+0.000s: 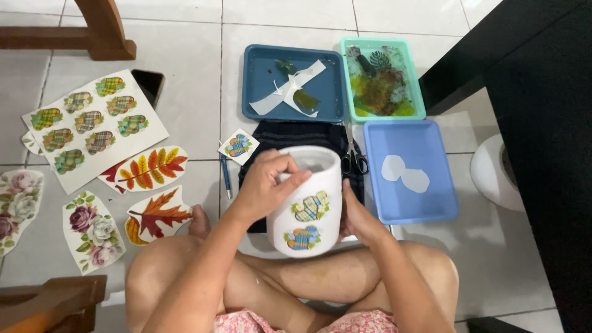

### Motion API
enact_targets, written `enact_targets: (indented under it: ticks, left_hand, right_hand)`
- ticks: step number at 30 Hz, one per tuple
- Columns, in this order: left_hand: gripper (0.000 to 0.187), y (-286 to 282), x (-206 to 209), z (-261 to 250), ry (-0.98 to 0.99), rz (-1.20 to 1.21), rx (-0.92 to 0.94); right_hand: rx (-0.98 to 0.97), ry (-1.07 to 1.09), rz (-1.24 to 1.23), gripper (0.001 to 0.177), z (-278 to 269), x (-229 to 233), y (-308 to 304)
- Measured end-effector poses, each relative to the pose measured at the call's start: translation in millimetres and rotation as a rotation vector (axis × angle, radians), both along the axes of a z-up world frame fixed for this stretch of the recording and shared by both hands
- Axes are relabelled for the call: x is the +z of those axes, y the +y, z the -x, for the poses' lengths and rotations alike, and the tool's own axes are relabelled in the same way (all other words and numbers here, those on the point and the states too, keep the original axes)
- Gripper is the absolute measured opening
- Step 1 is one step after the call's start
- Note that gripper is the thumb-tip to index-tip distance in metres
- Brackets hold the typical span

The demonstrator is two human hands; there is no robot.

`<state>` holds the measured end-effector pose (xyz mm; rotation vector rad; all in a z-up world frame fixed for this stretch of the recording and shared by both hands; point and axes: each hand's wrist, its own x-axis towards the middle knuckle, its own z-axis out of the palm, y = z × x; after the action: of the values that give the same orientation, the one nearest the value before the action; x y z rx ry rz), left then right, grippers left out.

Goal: Applying decorative decals to a white ceramic pot using water and manual smoothing.

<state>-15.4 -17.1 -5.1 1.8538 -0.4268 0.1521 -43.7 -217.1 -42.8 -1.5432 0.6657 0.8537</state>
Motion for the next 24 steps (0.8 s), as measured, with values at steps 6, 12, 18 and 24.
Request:
enact_targets:
  ticks: [6,12,18,24]
  left_hand:
    - [0.021,11,-15,-22,0.015,0.002,0.002]
    - [0.024,10,-21,-33,-0.019,-0.016,-0.072]
    - [0.042,11,-4,-24,0.029,-0.061,-0.130]
    - [0.055,6,1,-20,0.137,-0.114,-0.159]
  right_hand:
    - [-0.043,-0.105,-0.140,0.085,-19,-15,-1]
    - [0.009,-0.103,-0.057,0.093,-21,-16,-4]
    - [0.077,-0.318,0.286,0.077,-19,16,-2]
    - [0.198,-1.213,0.010,0.073,-19,-5,-15]
